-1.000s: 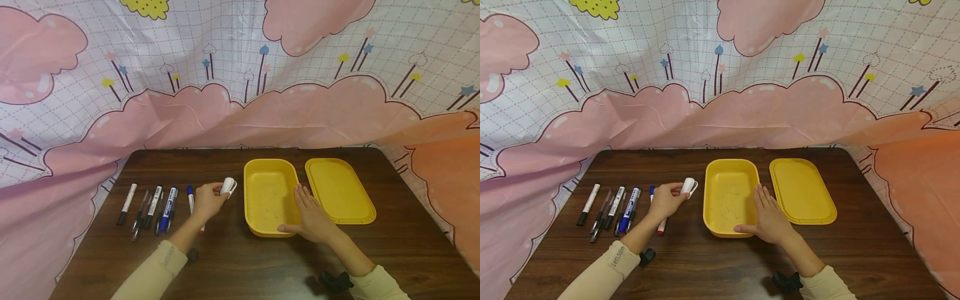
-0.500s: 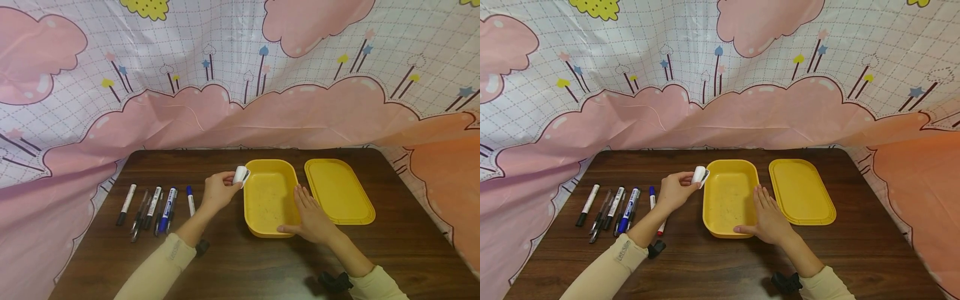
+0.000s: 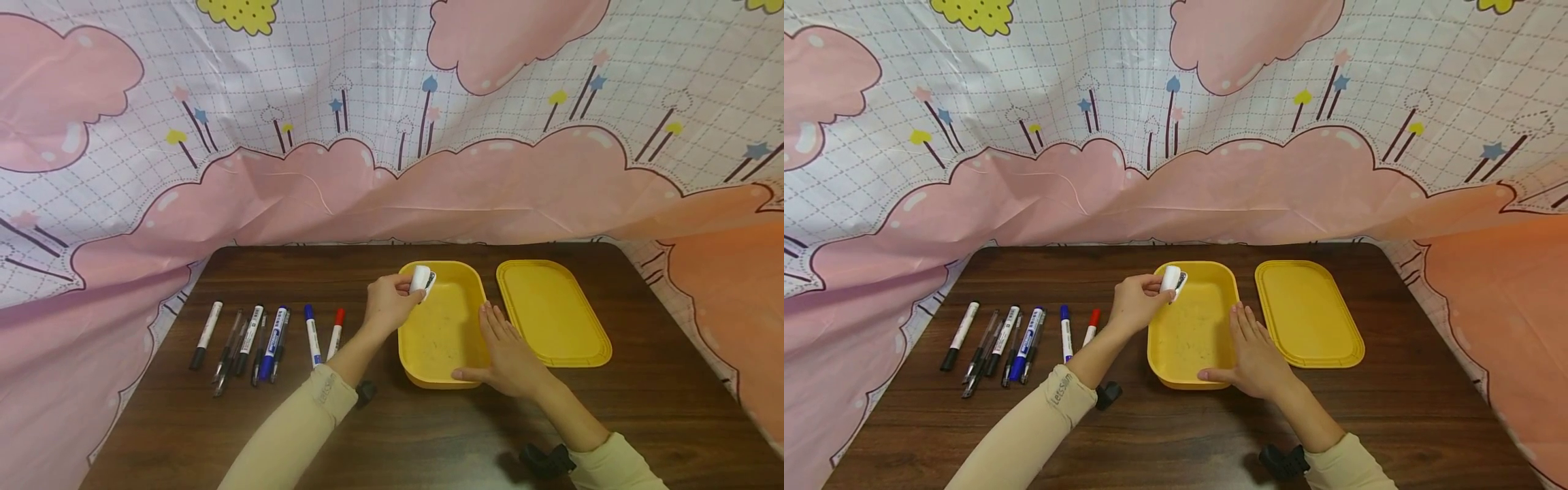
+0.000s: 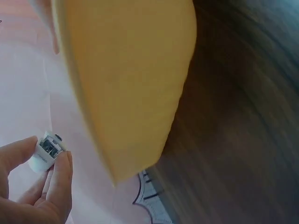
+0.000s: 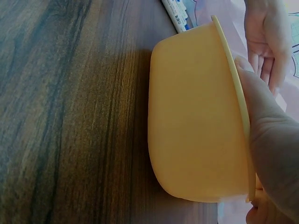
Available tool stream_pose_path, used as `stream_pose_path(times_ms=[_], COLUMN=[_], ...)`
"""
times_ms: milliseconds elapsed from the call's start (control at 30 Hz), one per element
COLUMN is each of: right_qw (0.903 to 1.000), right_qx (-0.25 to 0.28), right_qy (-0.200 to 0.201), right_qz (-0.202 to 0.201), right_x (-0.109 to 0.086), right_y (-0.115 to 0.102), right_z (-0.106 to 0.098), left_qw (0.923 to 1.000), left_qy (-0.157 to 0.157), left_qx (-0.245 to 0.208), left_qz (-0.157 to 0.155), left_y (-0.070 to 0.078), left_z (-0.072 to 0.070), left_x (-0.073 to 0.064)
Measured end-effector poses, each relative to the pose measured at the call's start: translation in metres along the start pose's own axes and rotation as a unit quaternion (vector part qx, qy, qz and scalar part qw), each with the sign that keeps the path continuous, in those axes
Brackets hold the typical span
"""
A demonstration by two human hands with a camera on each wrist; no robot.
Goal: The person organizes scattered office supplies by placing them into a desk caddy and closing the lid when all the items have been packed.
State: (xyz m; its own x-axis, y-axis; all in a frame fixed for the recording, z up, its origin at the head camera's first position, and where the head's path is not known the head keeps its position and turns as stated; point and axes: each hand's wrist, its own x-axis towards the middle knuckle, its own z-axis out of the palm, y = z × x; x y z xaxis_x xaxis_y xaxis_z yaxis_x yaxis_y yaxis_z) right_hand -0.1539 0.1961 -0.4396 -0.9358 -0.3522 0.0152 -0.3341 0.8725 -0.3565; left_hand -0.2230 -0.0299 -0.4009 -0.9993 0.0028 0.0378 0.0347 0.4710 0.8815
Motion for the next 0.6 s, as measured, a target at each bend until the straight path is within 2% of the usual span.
stream_pose_path(times_ms=[233, 433, 600], right_qw=[1.0000, 1.0000, 1.0000], right_qx=[0.002, -0.001, -0.004], right_qy=[0.003, 0.003, 0.000], right_qz=[-0.003, -0.001, 0.002], right_x=[-0.001, 0.000, 0.000], right_y=[-0.001, -0.001, -0.001], right_z=[0.000, 0.000, -0.001], left_qw=[0.9999, 0.9992, 0.9975], left_qy=[-0.007, -0.019, -0.041], left_qx=[0.000, 0.005, 0.033], left_qz=[-0.012, -0.033, -0.047], left_y=[0.000, 0.005, 0.005], left_z=[0.025, 0.044, 0.057], left_x=[-0.002, -0.011, -0.020])
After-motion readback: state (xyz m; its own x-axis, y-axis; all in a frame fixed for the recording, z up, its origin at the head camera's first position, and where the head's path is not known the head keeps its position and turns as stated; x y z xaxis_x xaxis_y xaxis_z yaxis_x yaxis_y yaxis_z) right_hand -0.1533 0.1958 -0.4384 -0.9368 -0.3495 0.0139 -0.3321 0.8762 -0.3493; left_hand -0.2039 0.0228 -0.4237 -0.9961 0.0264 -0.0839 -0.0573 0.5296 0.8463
